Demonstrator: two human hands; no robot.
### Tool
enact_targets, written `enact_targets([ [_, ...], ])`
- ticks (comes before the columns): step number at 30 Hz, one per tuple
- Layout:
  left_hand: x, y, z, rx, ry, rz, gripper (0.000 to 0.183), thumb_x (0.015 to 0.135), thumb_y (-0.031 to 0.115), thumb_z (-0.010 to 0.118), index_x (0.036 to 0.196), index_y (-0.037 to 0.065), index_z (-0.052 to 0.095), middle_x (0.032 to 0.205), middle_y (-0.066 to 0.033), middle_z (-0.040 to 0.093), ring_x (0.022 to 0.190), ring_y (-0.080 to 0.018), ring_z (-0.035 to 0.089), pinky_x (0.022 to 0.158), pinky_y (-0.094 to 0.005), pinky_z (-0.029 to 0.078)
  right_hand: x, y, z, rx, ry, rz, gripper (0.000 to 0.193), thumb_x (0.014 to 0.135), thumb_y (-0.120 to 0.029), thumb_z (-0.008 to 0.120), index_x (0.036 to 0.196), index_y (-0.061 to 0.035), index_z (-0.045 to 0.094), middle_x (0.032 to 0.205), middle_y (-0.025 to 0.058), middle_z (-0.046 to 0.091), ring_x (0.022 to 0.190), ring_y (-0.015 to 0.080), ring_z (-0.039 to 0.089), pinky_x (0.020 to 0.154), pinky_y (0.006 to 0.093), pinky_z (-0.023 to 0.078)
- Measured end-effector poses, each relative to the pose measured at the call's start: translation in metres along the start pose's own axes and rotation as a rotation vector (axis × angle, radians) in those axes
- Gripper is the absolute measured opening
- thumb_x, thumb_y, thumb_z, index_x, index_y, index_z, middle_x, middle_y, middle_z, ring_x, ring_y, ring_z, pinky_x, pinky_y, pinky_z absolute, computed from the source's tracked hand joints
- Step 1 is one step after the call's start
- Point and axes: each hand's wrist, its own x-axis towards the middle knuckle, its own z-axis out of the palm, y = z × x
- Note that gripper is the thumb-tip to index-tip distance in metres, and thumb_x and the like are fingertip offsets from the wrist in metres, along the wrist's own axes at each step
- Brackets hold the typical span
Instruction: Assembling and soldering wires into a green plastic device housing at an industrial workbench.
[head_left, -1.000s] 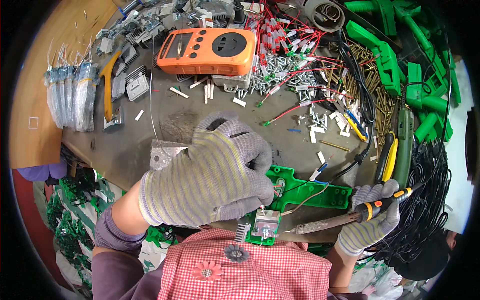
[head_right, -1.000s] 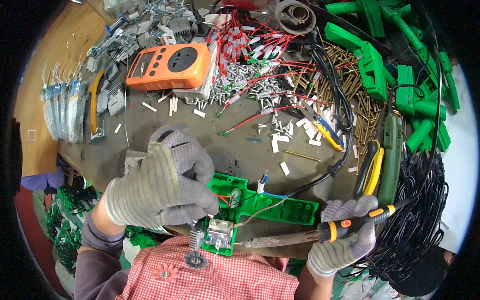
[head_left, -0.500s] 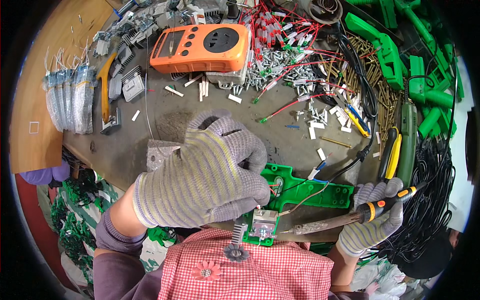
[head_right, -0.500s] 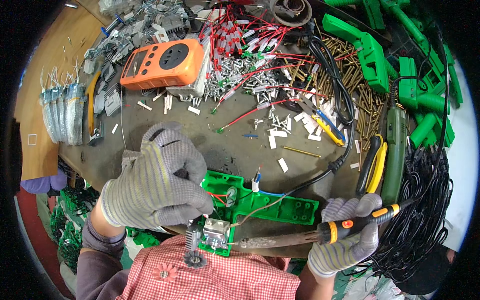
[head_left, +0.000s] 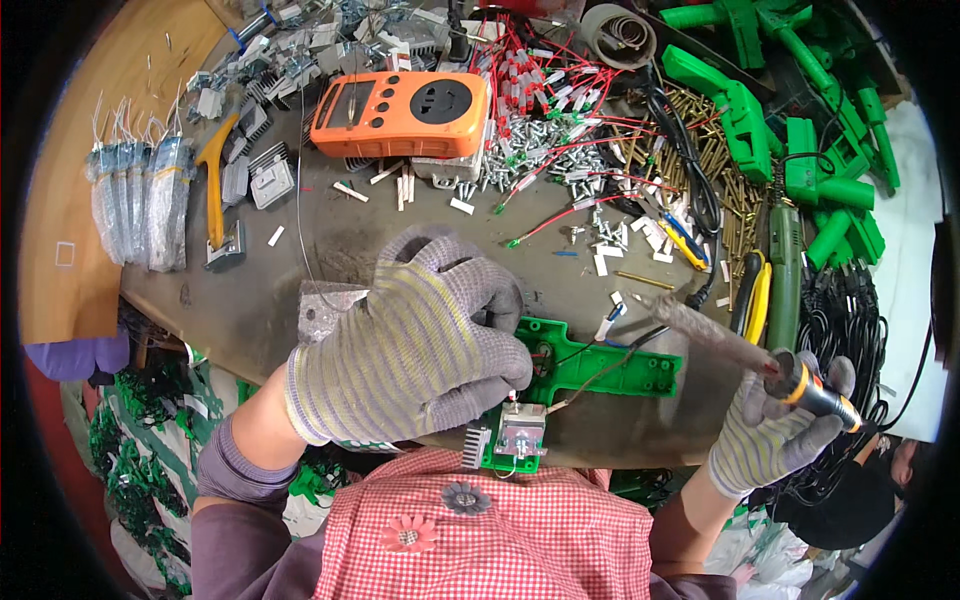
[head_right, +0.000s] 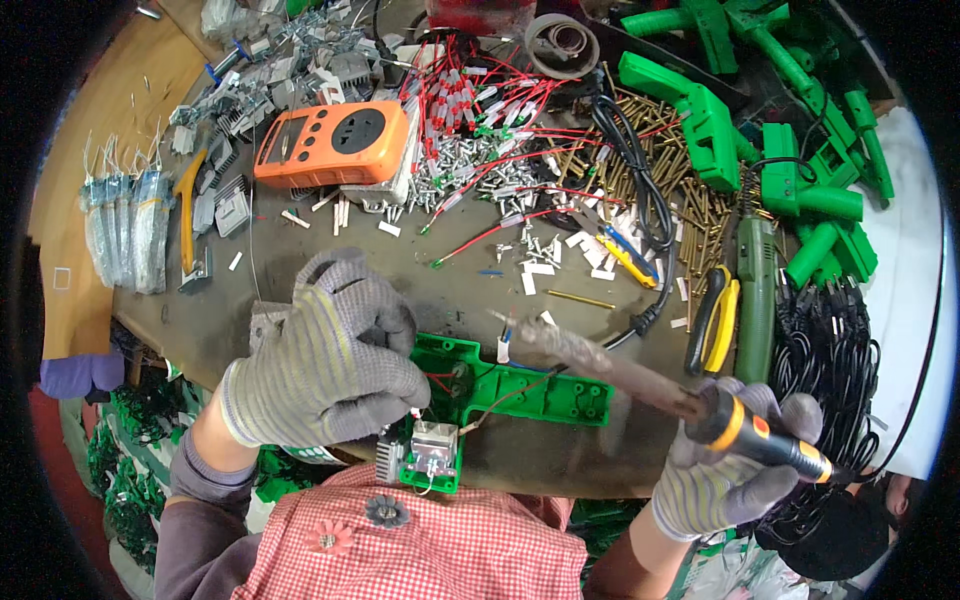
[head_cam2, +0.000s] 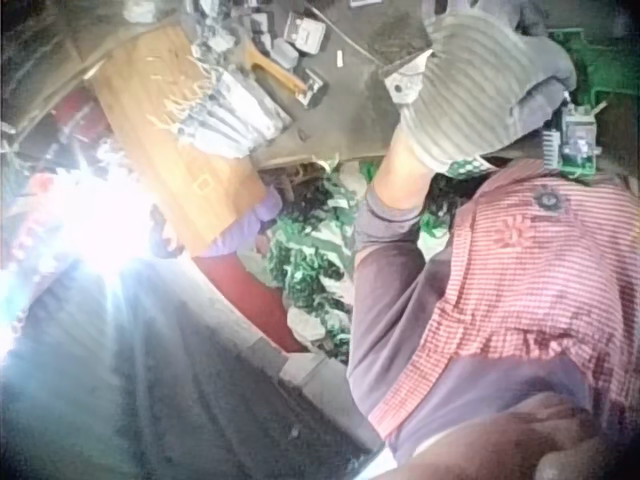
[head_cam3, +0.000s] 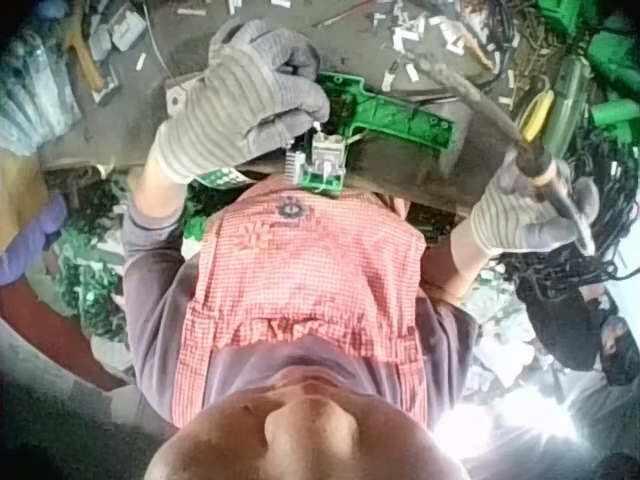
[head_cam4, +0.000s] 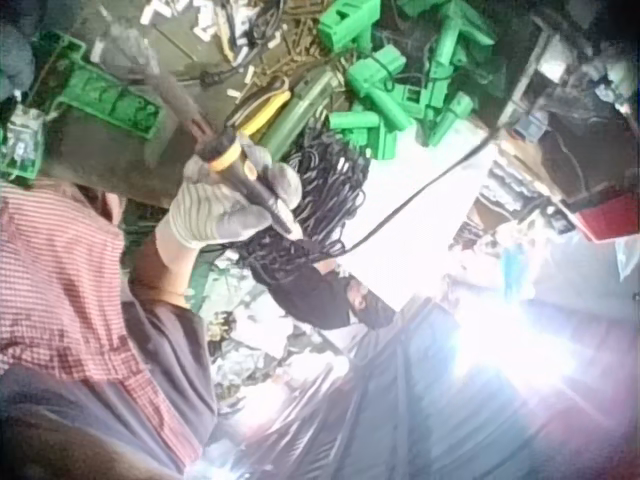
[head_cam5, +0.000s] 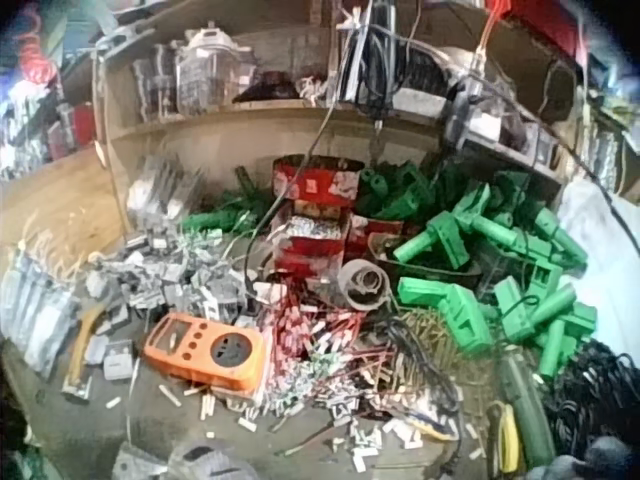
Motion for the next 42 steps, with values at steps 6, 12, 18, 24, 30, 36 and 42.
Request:
enact_targets([
  [6,0.006,0.013,-0.002,-0.049,0.033,0.056,0.016,0.076,0.033,0.072,0.090,0.025,0.073,0.112,-0.0048,0.061,0.113,-0.0291,0.053,0.098,-0.0525,0.033,0.006,0.002,-0.013,0.026,-0.032,-0.009,0.031,0.100,-0.034,0.061,0.120,-0.0124,0.050,0.107,0.0185,0.065,0.082,0.0260,0.061,0.050,0.0294,0.053],
  [12,0.025,0.021,0.003,0.023,-0.056,0.206,0.021,0.075,0.034,0.070,0.094,0.024,0.074,0.132,-0.0093,0.056,0.123,-0.0348,0.052,0.103,-0.0572,0.035,0.013,-0.002,-0.023,0.128,0.018,0.044,0.034,0.104,-0.041,0.050,0.109,-0.0075,0.051,0.074,0.0089,0.058,0.056,0.0164,0.048,0.051,0.0293,0.044],
  [18,0.020,0.018,0.002,0.048,-0.024,0.191,0.024,0.075,0.040,0.067,0.089,0.022,0.073,0.136,-0.0097,0.055,0.125,-0.0352,0.051,0.105,-0.0592,0.033,0.001,0.015,-0.004,-0.018,0.117,0.022,0.033,0.103,-0.041,0.052,0.099,-0.0092,0.048,0.061,-0.0002,0.045,0.050,0.0100,0.039,0.051,0.0294,0.033],
  [24,0.025,0.018,0.002,0.108,-0.037,0.201,0.024,0.075,0.041,0.067,0.086,0.020,0.071,0.136,-0.0103,0.056,0.125,-0.0368,0.052,0.106,-0.0584,0.031,-0.006,0.017,-0.002,-0.059,0.317,0.039,0.034,0.102,-0.042,0.054,0.098,-0.0094,0.049,0.060,-0.0021,0.043,0.050,0.0095,0.037,0.052,0.0284,0.032],
  [30,0.015,0.009,0.000,0.093,-0.047,0.190,0.020,0.074,0.037,0.067,0.083,0.020,0.070,0.138,-0.0113,0.056,0.123,-0.0380,0.052,0.102,-0.0578,0.032,-0.014,0.023,-0.009,-0.049,0.123,0.075,0.035,0.099,-0.043,0.059,0.102,-0.0093,0.050,0.066,-0.0006,0.048,0.053,0.0115,0.041,0.054,0.0291,0.034],
  [36,0.007,0.001,0.007,0.051,-0.035,0.116,0.018,0.080,0.035,0.062,0.083,0.018,0.070,0.139,-0.0142,0.054,0.125,-0.0410,0.049,0.103,-0.0574,0.030,-0.022,0.035,0.004,-0.152,0.203,0.103,0.038,0.096,-0.042,0.062,0.106,-0.0068,0.051,0.074,0.0081,0.058,0.056,0.0159,0.051,0.054,0.0289,0.043],
  [42,0.008,-0.006,0.008,-0.095,-0.042,0.062,0.030,0.092,0.038,0.051,0.088,0.017,0.071,0.140,-0.0189,0.052,0.124,-0.0420,0.048,0.104,-0.0555,0.030,-0.024,0.041,0.019,-0.230,0.292,0.174,0.038,0.095,-0.040,0.064,0.104,-0.0056,0.054,0.075,0.0098,0.059,0.056,0.0151,0.055,0.043,0.0229,0.041],
])
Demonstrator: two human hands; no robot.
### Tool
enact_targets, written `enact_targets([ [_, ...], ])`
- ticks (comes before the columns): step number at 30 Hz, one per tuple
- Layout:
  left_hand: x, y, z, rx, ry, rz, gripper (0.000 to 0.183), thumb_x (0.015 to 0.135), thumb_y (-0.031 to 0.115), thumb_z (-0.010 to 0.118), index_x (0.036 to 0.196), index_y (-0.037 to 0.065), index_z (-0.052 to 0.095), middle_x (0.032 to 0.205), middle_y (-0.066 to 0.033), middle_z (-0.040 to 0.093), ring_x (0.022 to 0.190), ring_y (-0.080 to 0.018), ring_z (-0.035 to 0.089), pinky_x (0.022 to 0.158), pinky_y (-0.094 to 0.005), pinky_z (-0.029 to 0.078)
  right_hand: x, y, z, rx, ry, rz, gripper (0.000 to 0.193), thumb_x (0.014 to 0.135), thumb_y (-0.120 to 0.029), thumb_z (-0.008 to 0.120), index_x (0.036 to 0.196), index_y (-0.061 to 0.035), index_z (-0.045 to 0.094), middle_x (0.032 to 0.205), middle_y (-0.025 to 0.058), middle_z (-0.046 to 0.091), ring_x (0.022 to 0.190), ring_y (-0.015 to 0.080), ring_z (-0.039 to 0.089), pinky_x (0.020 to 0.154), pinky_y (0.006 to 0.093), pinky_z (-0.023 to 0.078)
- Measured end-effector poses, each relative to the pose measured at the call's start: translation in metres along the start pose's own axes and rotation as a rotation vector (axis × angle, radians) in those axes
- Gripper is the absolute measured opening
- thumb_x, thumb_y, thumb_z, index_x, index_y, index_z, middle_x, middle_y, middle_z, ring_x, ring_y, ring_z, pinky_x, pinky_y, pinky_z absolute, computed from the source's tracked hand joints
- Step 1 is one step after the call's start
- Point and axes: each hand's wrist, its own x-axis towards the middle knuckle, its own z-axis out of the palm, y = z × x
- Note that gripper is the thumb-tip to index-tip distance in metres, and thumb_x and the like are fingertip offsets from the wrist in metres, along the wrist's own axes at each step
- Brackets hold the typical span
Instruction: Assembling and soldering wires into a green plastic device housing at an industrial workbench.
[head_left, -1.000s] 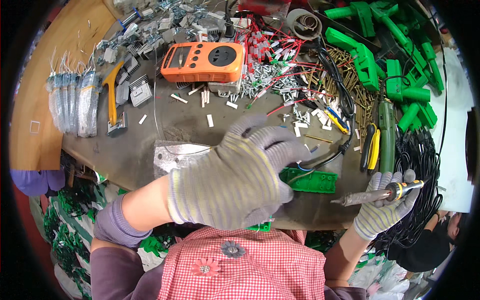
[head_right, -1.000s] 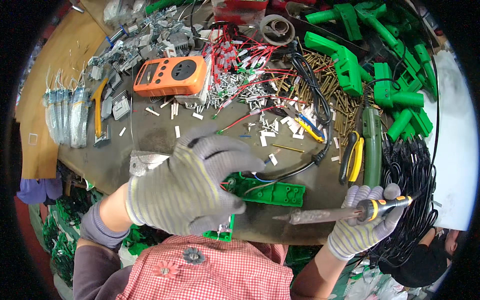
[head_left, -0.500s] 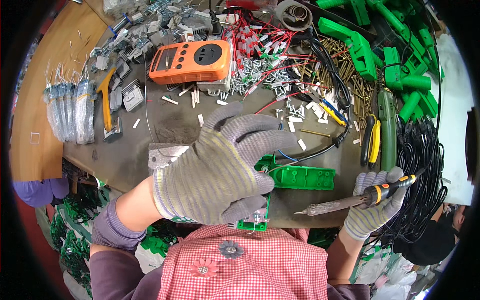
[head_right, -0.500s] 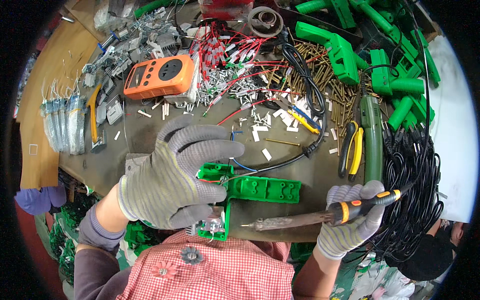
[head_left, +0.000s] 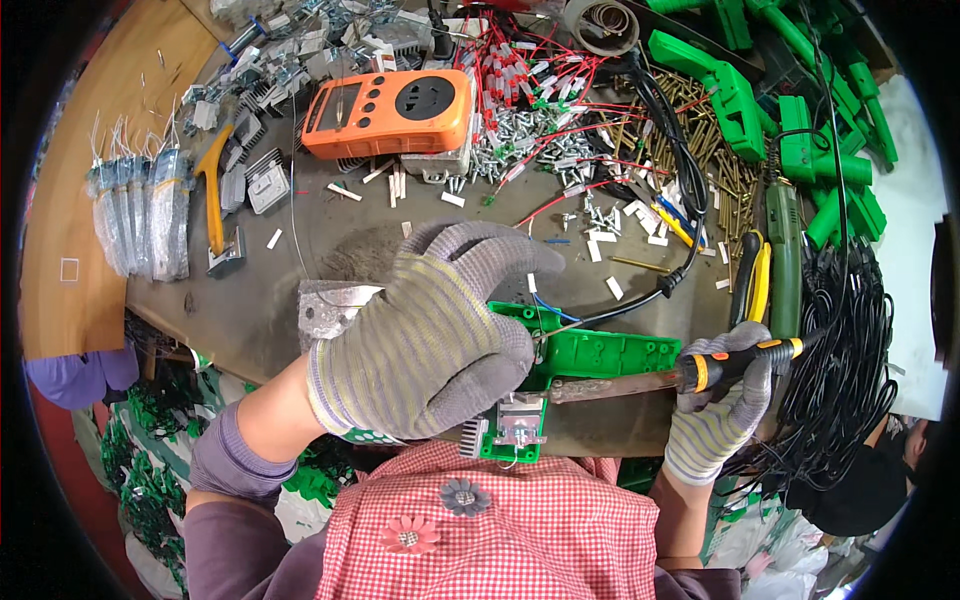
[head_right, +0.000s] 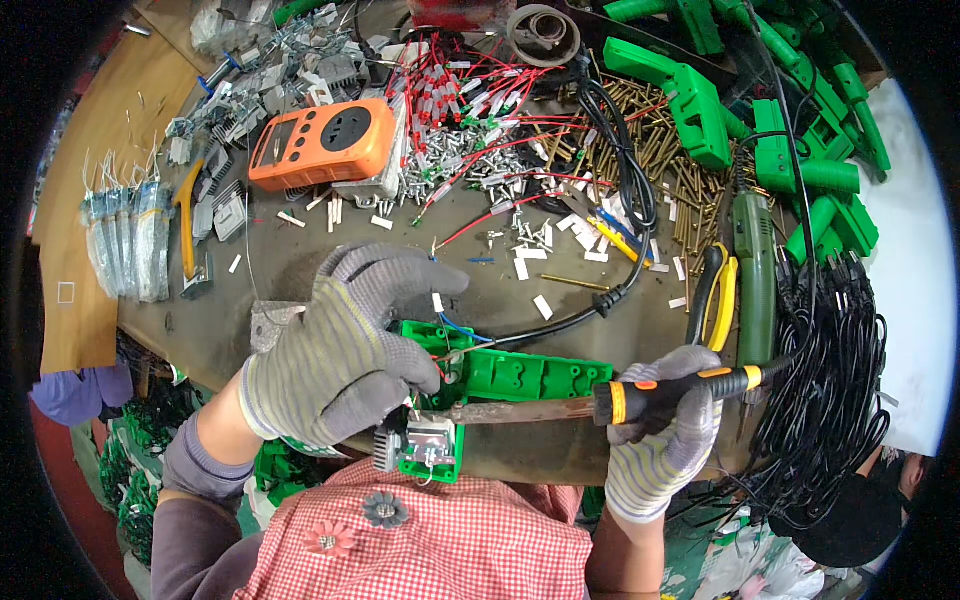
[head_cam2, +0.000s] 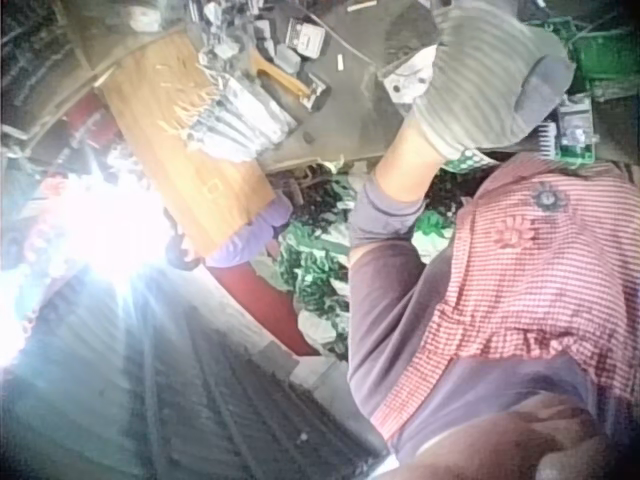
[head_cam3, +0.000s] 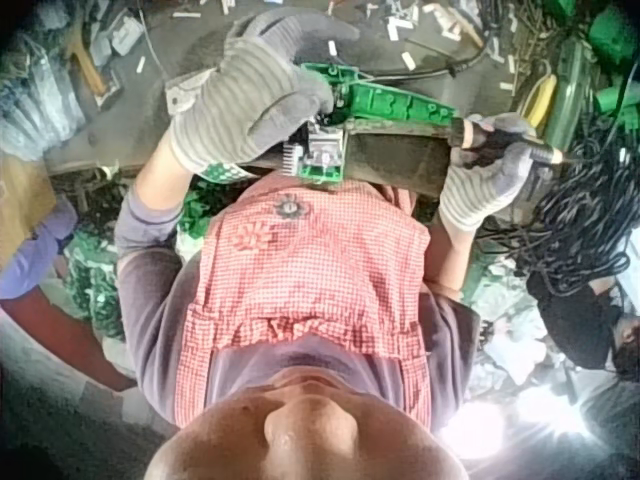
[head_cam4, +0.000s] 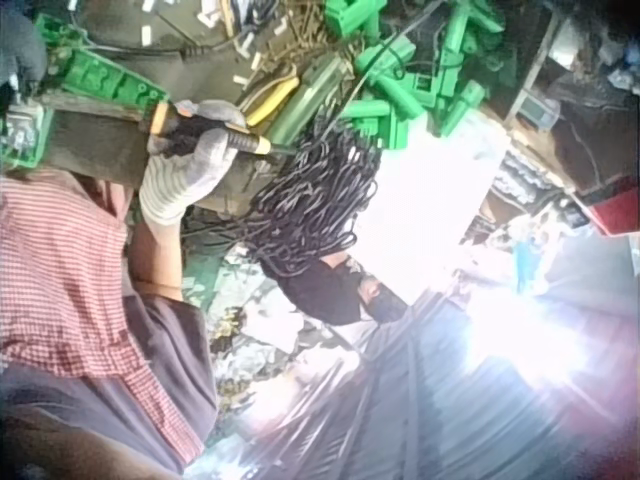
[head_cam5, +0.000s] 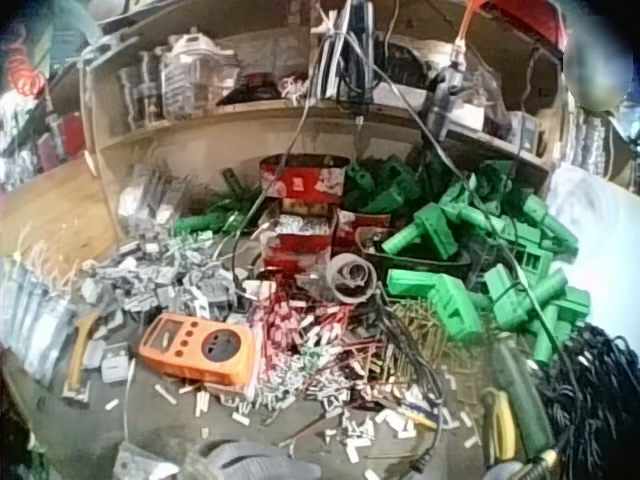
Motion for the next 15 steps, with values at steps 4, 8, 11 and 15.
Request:
enact_targets([
  [4,-0.003,-0.002,-0.001,-0.002,0.020,0.029,0.039,0.096,0.042,0.044,0.092,0.015,0.073,0.137,-0.0208,0.052,0.121,-0.0411,0.050,0.104,-0.0529,0.031,0.001,0.001,0.003,-0.025,0.054,0.011,0.039,0.095,-0.041,0.065,0.105,-0.0052,0.054,0.076,0.0100,0.060,0.054,0.0157,0.054,0.044,0.0237,0.045],
  [8,-0.005,-0.001,-0.006,-0.085,0.083,0.041,0.037,0.095,0.041,0.050,0.093,0.012,0.072,0.137,-0.0206,0.052,0.120,-0.0390,0.051,0.102,-0.0508,0.035,0.003,0.001,-0.004,-0.040,-0.075,0.027,0.040,0.094,-0.041,0.066,0.106,-0.0051,0.054,0.076,0.0107,0.060,0.054,0.0147,0.054,0.044,0.0228,0.043],
  [11,-0.014,0.000,-0.019,-0.078,0.274,0.021,0.034,0.094,0.039,0.057,0.096,0.008,0.070,0.130,-0.0185,0.057,0.116,-0.0362,0.054,0.098,-0.0462,0.040,0.002,-0.002,-0.002,-0.039,0.006,0.039,0.040,0.094,-0.041,0.066,0.106,-0.0049,0.054,0.075,0.0114,0.061,0.051,0.0131,0.052,0.042,0.0217,0.040],
  [15,-0.052,0.005,-0.026,0.093,0.470,-0.299,0.025,0.085,0.028,0.070,0.097,0.006,0.068,0.107,-0.0120,0.065,0.105,-0.0319,0.059,0.093,-0.0398,0.045,0.005,0.000,-0.006,-0.004,-0.112,0.054,0.040,0.094,-0.040,0.067,0.105,-0.0048,0.052,0.072,0.0096,0.059,0.046,0.0112,0.047,0.039,0.0220,0.035],
])
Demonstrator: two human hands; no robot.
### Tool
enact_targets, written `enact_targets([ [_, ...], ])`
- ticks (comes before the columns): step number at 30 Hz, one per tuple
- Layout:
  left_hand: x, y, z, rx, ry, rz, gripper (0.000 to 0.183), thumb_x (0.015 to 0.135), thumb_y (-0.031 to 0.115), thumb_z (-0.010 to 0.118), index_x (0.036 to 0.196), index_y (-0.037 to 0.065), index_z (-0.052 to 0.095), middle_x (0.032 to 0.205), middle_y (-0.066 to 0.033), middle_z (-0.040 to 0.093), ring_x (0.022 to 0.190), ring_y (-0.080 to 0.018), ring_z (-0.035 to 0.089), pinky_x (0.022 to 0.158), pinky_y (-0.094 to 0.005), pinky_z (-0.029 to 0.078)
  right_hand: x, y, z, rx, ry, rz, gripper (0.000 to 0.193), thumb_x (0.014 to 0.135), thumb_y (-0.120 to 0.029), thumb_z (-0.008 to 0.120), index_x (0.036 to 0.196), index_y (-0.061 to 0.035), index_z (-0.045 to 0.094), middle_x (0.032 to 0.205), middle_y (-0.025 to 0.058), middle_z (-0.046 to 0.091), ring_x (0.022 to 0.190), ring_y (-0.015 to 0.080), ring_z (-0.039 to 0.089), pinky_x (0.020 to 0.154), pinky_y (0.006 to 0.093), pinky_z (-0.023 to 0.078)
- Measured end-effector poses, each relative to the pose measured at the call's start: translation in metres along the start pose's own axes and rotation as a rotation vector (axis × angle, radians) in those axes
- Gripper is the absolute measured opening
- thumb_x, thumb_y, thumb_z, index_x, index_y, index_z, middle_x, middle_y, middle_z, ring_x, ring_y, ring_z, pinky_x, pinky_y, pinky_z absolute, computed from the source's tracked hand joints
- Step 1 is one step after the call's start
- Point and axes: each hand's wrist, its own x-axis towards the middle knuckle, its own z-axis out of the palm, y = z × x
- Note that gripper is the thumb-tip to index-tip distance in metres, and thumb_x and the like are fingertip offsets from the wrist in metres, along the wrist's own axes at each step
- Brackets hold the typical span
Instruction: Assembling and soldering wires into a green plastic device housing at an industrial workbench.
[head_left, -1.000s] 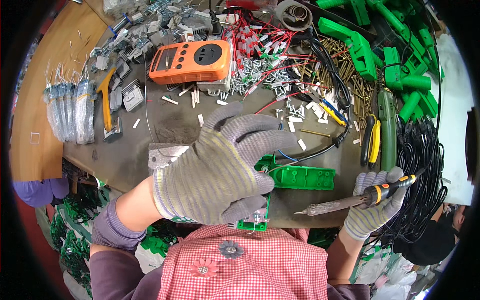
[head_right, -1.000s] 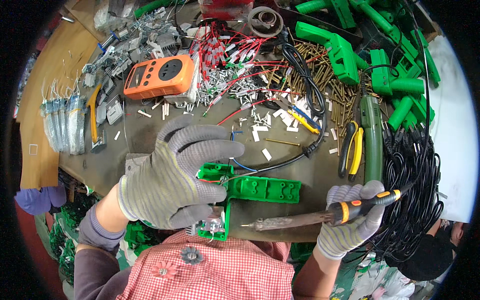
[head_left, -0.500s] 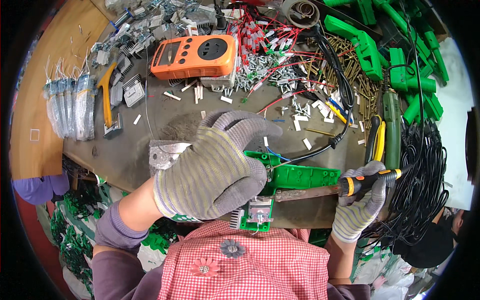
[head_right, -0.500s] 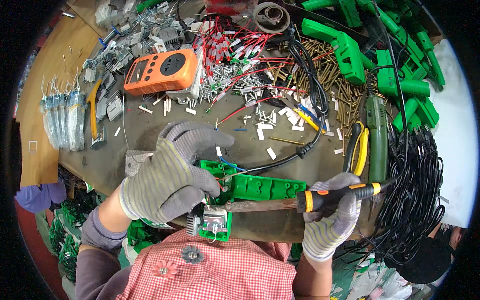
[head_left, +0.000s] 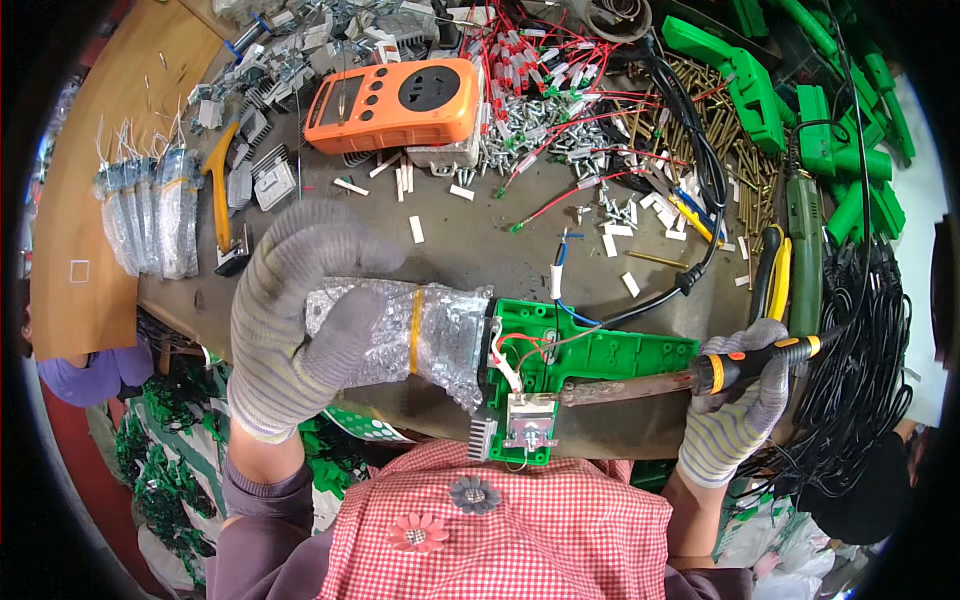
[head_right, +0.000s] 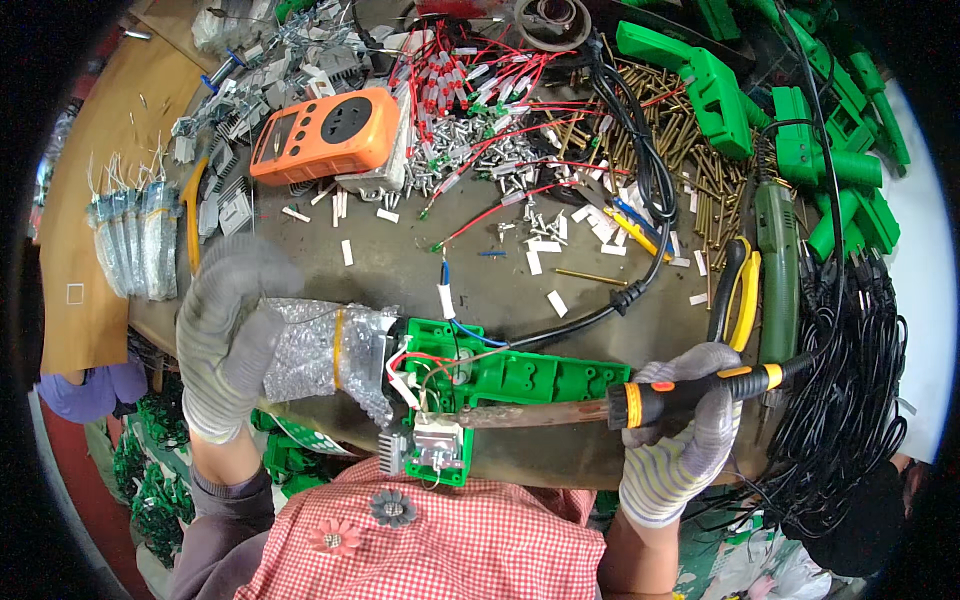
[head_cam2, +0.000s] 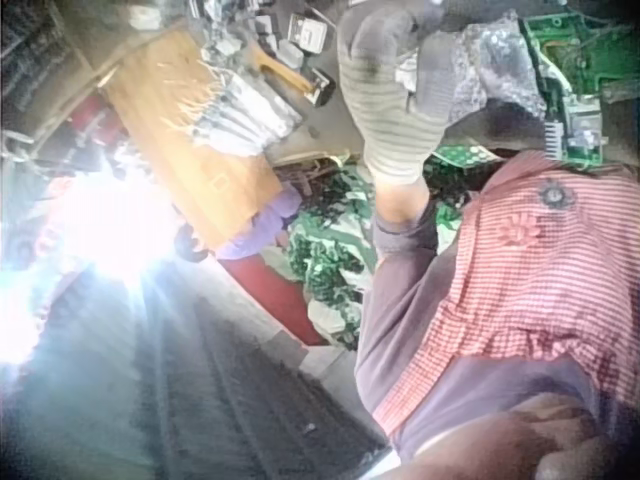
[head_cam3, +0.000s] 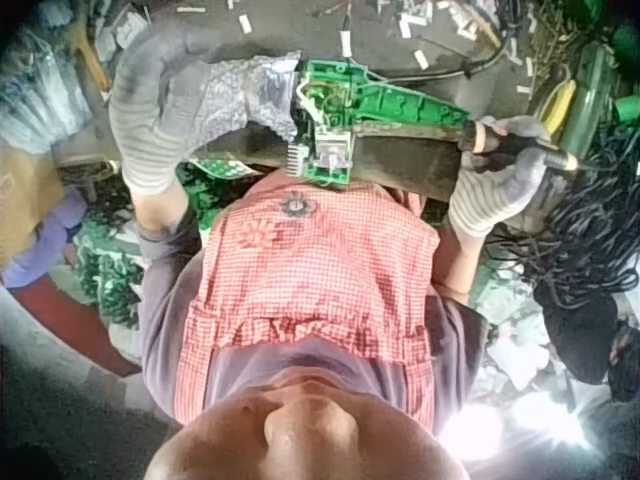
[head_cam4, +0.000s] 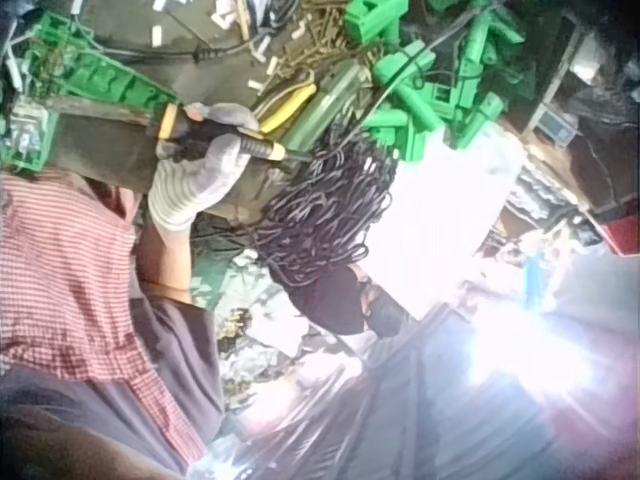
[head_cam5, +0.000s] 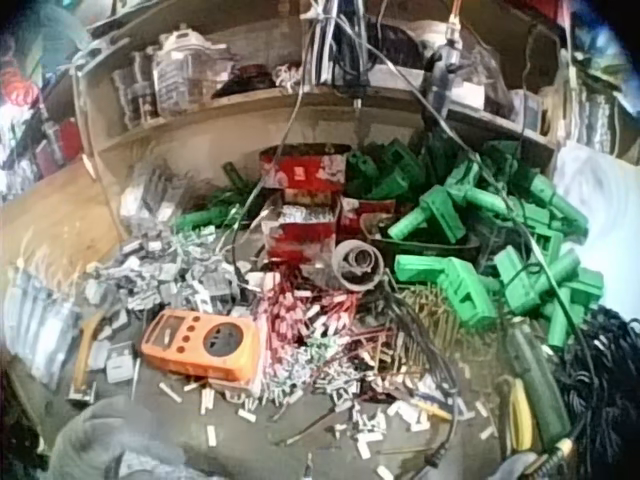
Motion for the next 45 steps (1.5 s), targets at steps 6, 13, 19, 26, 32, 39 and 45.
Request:
enact_targets([
  [6,-0.008,0.003,0.009,0.371,0.001,-0.040,0.012,0.081,0.012,0.073,0.090,0.008,0.067,0.085,-0.0062,0.067,0.088,-0.0264,0.062,0.083,-0.0393,0.048,0.000,0.001,0.003,0.019,0.047,-0.016,0.039,0.094,-0.039,0.067,0.104,-0.0044,0.052,0.073,0.0082,0.057,0.051,0.0125,0.050,0.042,0.0227,0.039],
  [13,-0.006,0.032,0.009,0.201,0.115,0.086,0.018,0.069,0.005,0.079,0.085,0.006,0.072,0.078,-0.0056,0.060,0.067,-0.0228,0.056,0.065,-0.0363,0.046,-0.002,-0.001,0.005,-0.028,0.154,0.000,0.039,0.094,-0.041,0.066,0.103,-0.0057,0.053,0.075,0.0061,0.055,0.055,0.0126,0.052,0.044,0.0225,0.040],
  [19,-0.001,0.047,0.029,0.189,-0.117,0.235,0.019,0.067,0.017,0.082,0.085,0.018,0.077,0.072,0.0024,0.059,0.061,-0.0200,0.056,0.058,-0.0378,0.042,-0.003,-0.003,0.007,-0.067,0.080,0.041,0.039,0.094,-0.043,0.065,0.104,-0.0065,0.053,0.075,0.0056,0.055,0.056,0.0125,0.053,0.046,0.0219,0.040],
  [26,-0.007,0.041,0.034,0.304,-0.121,0.269,0.023,0.074,0.024,0.076,0.096,0.028,0.076,0.074,0.0048,0.063,0.062,-0.0197,0.060,0.061,-0.0406,0.046,-0.002,-0.003,0.005,-0.090,0.133,0.049,0.040,0.093,-0.041,0.066,0.107,-0.0056,0.054,0.080,0.0052,0.057,0.062,0.0132,0.057,0.050,0.0238,0.047],
  [32,-0.009,0.042,0.034,0.273,-0.133,0.243,0.022,0.076,0.025,0.075,0.098,0.030,0.074,0.075,0.0051,0.061,0.067,-0.0214,0.060,0.063,-0.0434,0.047,-0.002,-0.003,0.005,-0.096,0.104,0.052,0.040,0.092,-0.041,0.066,0.107,-0.0061,0.054,0.082,0.0057,0.057,0.063,0.0138,0.058,0.051,0.0240,0.048],
  [39,-0.011,0.040,0.035,0.305,-0.150,0.291,0.028,0.073,0.022,0.075,0.101,0.030,0.072,0.070,0.0058,0.055,0.062,-0.0201,0.055,0.054,-0.0401,0.039,-0.004,0.000,0.008,-0.066,0.192,0.014,0.039,0.093,-0.040,0.066,0.108,-0.0057,0.054,0.084,0.0054,0.057,0.066,0.0148,0.059,0.054,0.0244,0.049],
  [45,-0.005,0.044,0.036,0.326,-0.182,0.339,0.027,0.070,0.019,0.076,0.096,0.028,0.072,0.069,0.0069,0.053,0.060,-0.0187,0.053,0.052,-0.0391,0.038,-0.002,-0.001,0.002,-0.068,0.137,0.033,0.041,0.093,-0.041,0.067,0.108,-0.0056,0.054,0.086,0.0048,0.056,0.068,0.0147,0.059,0.055,0.0249,0.050],
])
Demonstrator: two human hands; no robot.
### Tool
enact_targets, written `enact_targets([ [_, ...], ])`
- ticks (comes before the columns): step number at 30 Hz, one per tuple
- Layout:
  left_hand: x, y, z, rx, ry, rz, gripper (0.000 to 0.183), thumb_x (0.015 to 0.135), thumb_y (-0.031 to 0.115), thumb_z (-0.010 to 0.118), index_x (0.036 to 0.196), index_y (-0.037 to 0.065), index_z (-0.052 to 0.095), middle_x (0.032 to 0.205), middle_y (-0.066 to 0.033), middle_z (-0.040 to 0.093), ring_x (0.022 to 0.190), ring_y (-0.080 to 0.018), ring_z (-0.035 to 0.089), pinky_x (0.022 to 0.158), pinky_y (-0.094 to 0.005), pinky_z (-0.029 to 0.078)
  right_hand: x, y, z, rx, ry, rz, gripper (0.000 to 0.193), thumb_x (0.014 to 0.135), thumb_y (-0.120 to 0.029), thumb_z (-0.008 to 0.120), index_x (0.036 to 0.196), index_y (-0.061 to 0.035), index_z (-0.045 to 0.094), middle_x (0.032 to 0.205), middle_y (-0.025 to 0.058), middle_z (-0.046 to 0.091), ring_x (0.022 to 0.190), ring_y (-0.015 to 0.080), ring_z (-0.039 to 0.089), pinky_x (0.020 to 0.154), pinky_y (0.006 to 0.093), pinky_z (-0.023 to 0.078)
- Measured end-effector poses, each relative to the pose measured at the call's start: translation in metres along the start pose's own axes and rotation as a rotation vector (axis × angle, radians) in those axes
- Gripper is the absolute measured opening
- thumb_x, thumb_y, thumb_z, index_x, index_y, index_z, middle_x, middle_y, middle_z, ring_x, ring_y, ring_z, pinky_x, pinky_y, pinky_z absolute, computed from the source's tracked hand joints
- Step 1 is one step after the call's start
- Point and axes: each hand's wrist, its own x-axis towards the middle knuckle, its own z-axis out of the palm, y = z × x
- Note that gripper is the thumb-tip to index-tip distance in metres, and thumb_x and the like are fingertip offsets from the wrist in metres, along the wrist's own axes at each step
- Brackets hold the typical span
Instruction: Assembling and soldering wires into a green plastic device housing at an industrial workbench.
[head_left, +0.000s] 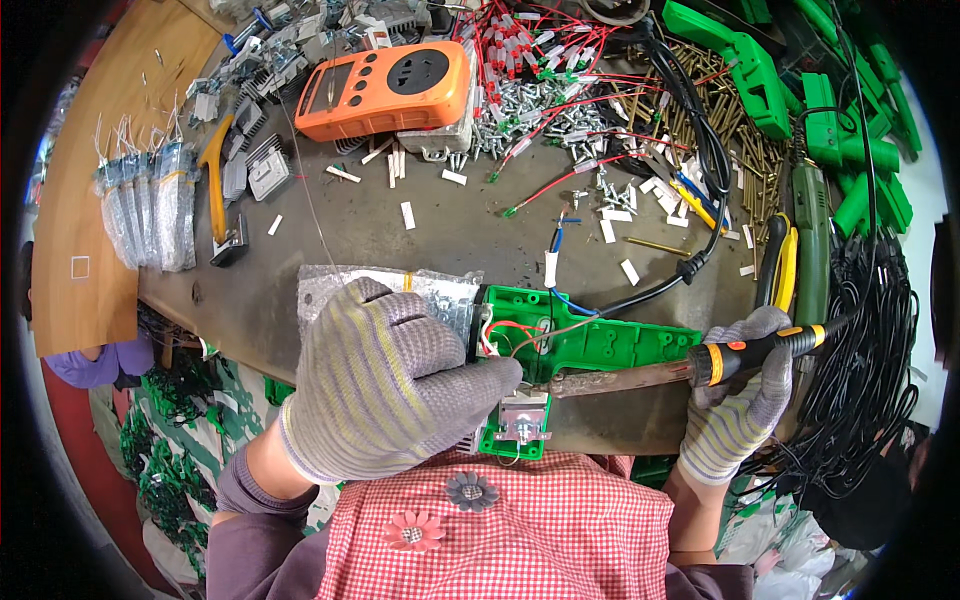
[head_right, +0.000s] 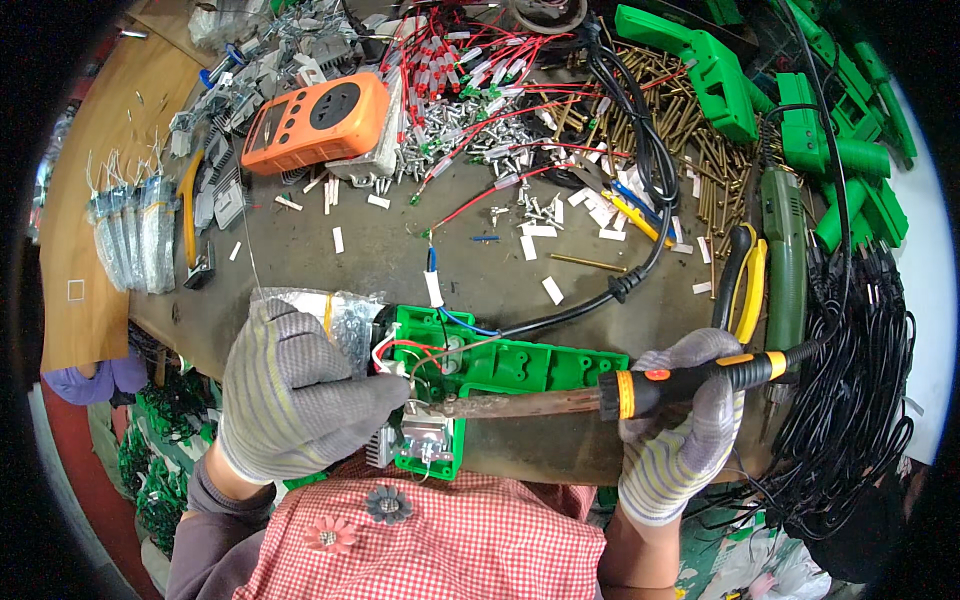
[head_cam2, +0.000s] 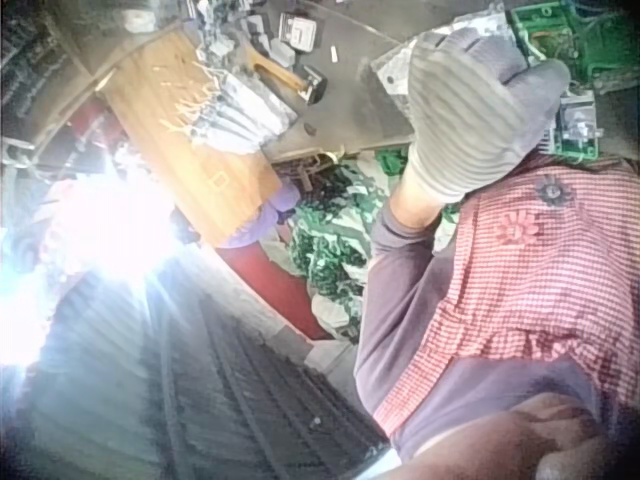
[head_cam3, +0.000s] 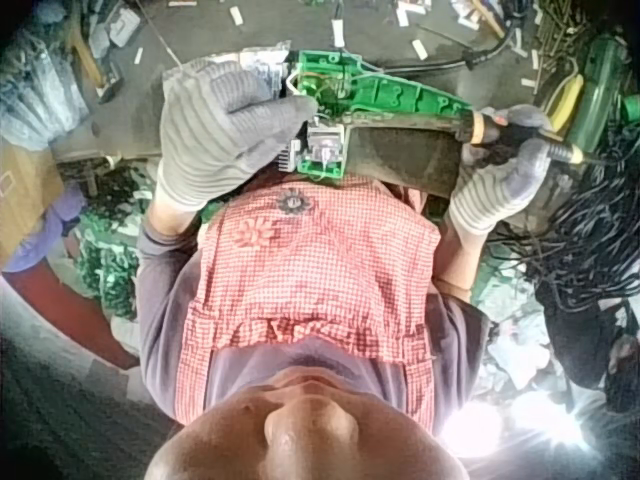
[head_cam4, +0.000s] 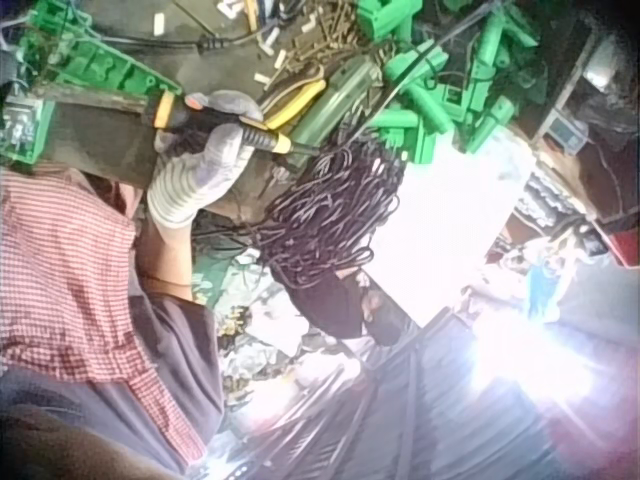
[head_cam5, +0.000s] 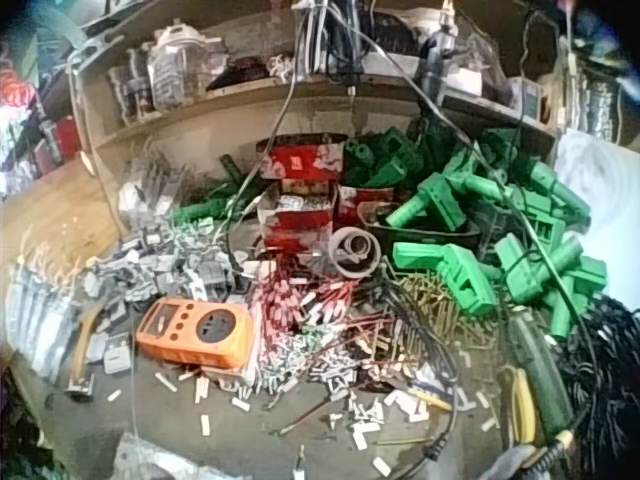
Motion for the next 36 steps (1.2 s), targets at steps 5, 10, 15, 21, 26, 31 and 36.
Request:
enact_targets([
  [5,-0.003,-0.023,-0.003,0.113,0.116,-0.058,0.025,0.068,0.013,0.075,0.093,0.017,0.075,0.076,0.0007,0.057,0.069,-0.0217,0.056,0.062,-0.0379,0.043,0.000,0.004,0.004,0.000,0.034,-0.041,0.043,0.093,-0.043,0.066,0.108,-0.0052,0.054,0.087,0.0058,0.057,0.071,0.0149,0.060,0.057,0.0248,0.050],
  [10,0.024,-0.016,-0.004,-0.090,0.051,-0.356,0.033,0.078,0.010,0.070,0.111,0.006,0.071,0.101,-0.0119,0.067,0.099,-0.0286,0.061,0.091,-0.0359,0.047,0.004,0.003,-0.008,-0.010,-0.127,0.014,0.043,0.094,-0.043,0.065,0.109,-0.0043,0.054,0.088,0.0072,0.057,0.075,0.0153,0.060,0.062,0.0260,0.051],
  [15,0.050,0.002,0.013,-0.339,0.144,-0.434,0.029,0.081,0.011,0.072,0.109,0.005,0.072,0.107,-0.0125,0.071,0.100,-0.0260,0.067,0.088,-0.0336,0.050,-0.003,-0.004,0.001,-0.055,-0.075,0.012,0.044,0.094,-0.046,0.065,0.108,-0.0055,0.054,0.088,0.0065,0.058,0.067,0.0112,0.058,0.050,0.0211,0.045],
  [21,0.044,-0.005,0.011,-0.417,0.034,-0.048,0.012,0.085,0.008,0.067,0.093,0.009,0.077,0.090,-0.0035,0.075,0.086,-0.0231,0.070,0.094,-0.0393,0.048,-0.002,-0.002,-0.001,-0.113,-0.050,-0.007,0.044,0.094,-0.046,0.065,0.108,-0.0054,0.054,0.088,0.0055,0.057,0.071,0.0121,0.060,0.054,0.0225,0.049],
  [26,0.035,0.000,0.010,-0.803,0.007,-0.389,0.014,0.086,0.011,0.068,0.098,0.010,0.076,0.093,-0.0010,0.076,0.091,-0.0193,0.070,0.100,-0.0439,0.044,0.004,0.007,-0.010,-0.037,-0.057,-0.044,0.046,0.093,-0.046,0.066,0.109,-0.0046,0.053,0.088,0.0066,0.058,0.070,0.0134,0.061,0.054,0.0228,0.050],
  [31,0.028,-0.004,0.017,-0.637,0.050,-0.246,0.024,0.082,0.006,0.071,0.106,0.005,0.072,0.093,-0.0033,0.075,0.089,-0.0189,0.069,0.099,-0.0416,0.044,0.001,0.001,-0.002,-0.066,-0.090,-0.003,0.045,0.094,-0.046,0.065,0.108,-0.0053,0.053,0.084,0.0075,0.060,0.054,0.0114,0.054,0.042,0.0203,0.042],
  [36,0.022,-0.003,0.020,-0.690,0.020,-0.298,0.032,0.080,0.006,0.074,0.112,0.006,0.071,0.089,-0.0005,0.074,0.084,-0.0180,0.066,0.094,-0.0416,0.045,-0.001,-0.002,0.002,-0.081,-0.062,0.003,0.044,0.094,-0.047,0.064,0.107,-0.0062,0.053,0.080,0.0071,0.061,0.052,0.0101,0.053,0.040,0.0192,0.039],
])
